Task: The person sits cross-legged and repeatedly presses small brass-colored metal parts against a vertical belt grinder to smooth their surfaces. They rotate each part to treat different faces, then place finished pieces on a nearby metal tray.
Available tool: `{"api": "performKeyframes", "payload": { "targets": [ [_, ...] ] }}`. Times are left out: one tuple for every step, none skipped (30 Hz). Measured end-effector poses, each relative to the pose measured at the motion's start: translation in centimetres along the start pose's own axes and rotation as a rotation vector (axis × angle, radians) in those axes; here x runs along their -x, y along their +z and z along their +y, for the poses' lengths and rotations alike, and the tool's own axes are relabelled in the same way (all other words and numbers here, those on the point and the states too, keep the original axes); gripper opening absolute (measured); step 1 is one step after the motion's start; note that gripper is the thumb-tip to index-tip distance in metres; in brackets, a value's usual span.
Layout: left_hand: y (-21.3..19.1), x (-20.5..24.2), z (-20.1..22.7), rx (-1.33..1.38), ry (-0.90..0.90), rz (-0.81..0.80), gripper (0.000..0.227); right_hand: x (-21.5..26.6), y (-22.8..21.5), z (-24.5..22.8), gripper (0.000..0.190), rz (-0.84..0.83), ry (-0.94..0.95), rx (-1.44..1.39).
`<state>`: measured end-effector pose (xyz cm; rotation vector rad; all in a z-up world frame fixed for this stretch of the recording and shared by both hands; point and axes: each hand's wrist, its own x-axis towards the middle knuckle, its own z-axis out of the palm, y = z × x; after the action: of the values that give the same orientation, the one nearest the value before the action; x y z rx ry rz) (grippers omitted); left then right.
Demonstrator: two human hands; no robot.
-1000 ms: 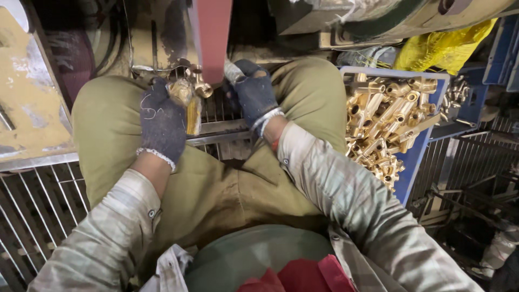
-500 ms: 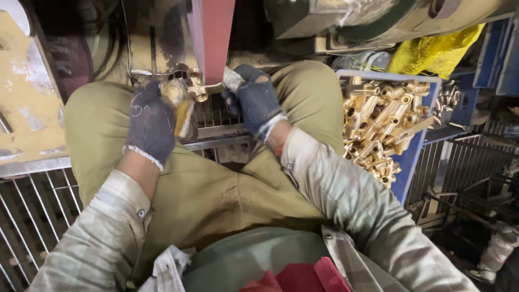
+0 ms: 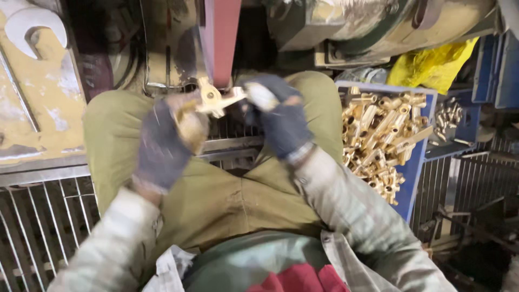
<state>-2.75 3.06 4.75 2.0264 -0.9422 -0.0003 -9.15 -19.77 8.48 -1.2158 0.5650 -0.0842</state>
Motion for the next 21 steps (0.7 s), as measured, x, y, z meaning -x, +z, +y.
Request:
{"api": "performKeyframes", "payload": {
  "targets": [
    [-0.6, 1.3, 1.9, 0.250, -0.020, 0.029, 0.041, 2.1, -0.7, -0.1, 0.027, 0.002, -0.054, -0.085],
    [-1.1, 1.8, 2.9, 0.225, -0.042, -0.032, 0.040, 4.2, -0.8, 0.1, 0.031, -0.029, 0.005, -0.142],
    [-1.5, 2.3, 3.8, 0.203, -0.061, -0.091, 0.041, 6.4, -0.8, 0.0, 0.037, -0.060, 0.061, -0.197],
    [-1.8, 2.8, 4.6, 0.180, -0.078, -0.150, 0.042, 8.5, -0.7, -0.2, 0.043, -0.090, 0.117, -0.252],
    [-1.7, 2.7, 4.9, 0.180, -0.123, -0.102, 0.040, 9.5, -0.5, -0.6, 0.050, -0.137, 0.156, -0.305],
    [-1.5, 2.3, 4.8, 0.181, -0.167, -0.053, 0.039, 10.0, -0.4, -1.0, 0.057, -0.185, 0.196, -0.357],
    [-1.6, 2.2, 4.7, 0.173, -0.226, -0.006, 0.038, 10.3, -0.2, -1.2, 0.064, -0.241, 0.250, -0.415],
    [-1.4, 2.2, 4.4, 0.155, -0.212, -0.012, 0.041, 10.4, -0.1, -1.3, 0.064, -0.285, 0.279, -0.343],
    [-1.2, 2.3, 4.2, 0.141, -0.206, -0.024, 0.044, 10.6, -0.1, -1.3, 0.065, -0.323, 0.316, -0.273],
    [-1.1, 2.6, 4.0, 0.128, -0.199, -0.037, 0.047, 10.5, -0.2, -1.2, 0.066, -0.363, 0.352, -0.203],
    [-1.2, 2.7, 3.8, 0.069, -0.049, -0.059, 0.044, 10.2, -0.4, -1.0, 0.064, -0.379, 0.382, -0.204],
    [-1.2, 3.0, 3.8, 0.010, 0.102, -0.081, 0.041, 9.8, -0.5, -0.8, 0.063, -0.395, 0.412, -0.206],
    [-1.1, 2.9, 3.9, -0.041, 0.266, -0.104, 0.040, 9.6, -0.8, -0.8, 0.062, -0.400, 0.431, -0.204],
    [-1.0, 2.9, 4.1, 0.101, 0.010, -0.141, 0.038, 9.6, -1.1, -0.8, 0.060, -0.378, 0.366, -0.061],
    [-0.8, 2.5, 4.3, 0.245, -0.239, -0.176, 0.036, 9.3, -1.4, -1.1, 0.059, -0.353, 0.293, 0.087],
    [-0.6, 2.1, 4.5, 0.390, -0.488, -0.215, 0.035, 9.0, -1.7, -1.4, 0.057, -0.326, 0.219, 0.234],
    [-0.8, 2.3, 4.9, 0.389, -0.436, -0.174, 0.035, 9.0, -1.7, -1.5, 0.058, -0.333, 0.023, 0.429],
    [-1.1, 2.6, 5.4, 0.387, -0.383, -0.133, 0.036, 8.9, -1.7, -1.6, 0.059, -0.339, -0.178, 0.621],
    [-1.2, 2.5, 5.7, 0.381, -0.327, -0.094, 0.037, 8.6, -1.7, -1.8, 0.060, -0.342, -0.387, 0.806],
    [-1.3, 2.4, 6.1, 0.605, -0.405, -0.034, 0.037, 8.2, -1.7, -2.0, 0.058, -0.337, -0.375, 0.787],
    [-1.1, 1.8, 6.4, 0.832, -0.469, 0.030, 0.037, 7.7, -2.0, -2.4, 0.057, -0.326, -0.370, 0.772]
  ]
}}
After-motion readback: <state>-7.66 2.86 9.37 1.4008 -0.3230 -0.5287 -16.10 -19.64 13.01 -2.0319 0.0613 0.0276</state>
